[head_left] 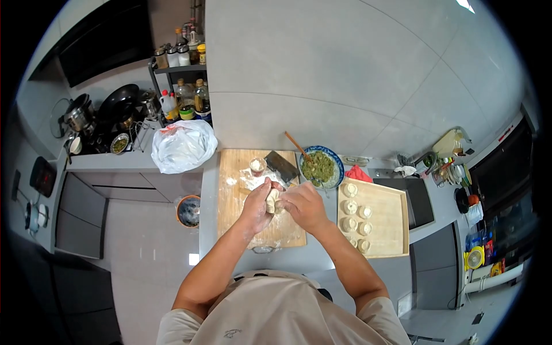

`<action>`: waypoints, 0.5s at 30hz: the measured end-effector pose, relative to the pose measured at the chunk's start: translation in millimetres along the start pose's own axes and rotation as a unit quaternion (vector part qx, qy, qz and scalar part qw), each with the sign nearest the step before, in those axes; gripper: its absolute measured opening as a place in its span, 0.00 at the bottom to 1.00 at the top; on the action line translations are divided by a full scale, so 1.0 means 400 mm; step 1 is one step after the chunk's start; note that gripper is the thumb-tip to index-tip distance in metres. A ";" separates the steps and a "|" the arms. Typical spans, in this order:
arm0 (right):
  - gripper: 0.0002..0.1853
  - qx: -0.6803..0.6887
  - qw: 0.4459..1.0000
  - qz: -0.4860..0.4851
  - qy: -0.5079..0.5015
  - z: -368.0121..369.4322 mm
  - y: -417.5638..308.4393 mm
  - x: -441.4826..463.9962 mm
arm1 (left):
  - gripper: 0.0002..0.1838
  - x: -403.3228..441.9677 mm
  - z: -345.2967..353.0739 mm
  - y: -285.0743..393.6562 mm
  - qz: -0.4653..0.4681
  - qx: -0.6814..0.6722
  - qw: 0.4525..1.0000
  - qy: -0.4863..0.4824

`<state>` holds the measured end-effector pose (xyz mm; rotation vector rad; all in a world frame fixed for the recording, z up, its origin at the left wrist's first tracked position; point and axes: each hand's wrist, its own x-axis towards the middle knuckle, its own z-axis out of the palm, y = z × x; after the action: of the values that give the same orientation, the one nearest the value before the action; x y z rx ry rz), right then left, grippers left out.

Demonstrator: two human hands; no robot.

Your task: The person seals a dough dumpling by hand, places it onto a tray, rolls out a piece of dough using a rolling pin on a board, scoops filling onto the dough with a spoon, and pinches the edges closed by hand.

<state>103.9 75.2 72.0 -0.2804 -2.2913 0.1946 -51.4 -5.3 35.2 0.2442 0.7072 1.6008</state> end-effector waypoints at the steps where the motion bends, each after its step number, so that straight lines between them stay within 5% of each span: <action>1: 0.14 0.027 1.000 0.011 0.005 -0.007 -0.003 0.009 | 0.20 -0.011 0.014 0.013 -0.021 0.010 0.999 0.033; 15: 0.17 0.041 0.996 -0.036 -0.068 -0.015 0.029 0.019 | 0.28 0.022 -0.032 0.023 -0.091 -0.016 0.996 0.004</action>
<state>105.1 88.8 78.6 -0.1458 -2.4161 0.2769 -67.4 -0.8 28.3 0.1464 0.6902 1.4390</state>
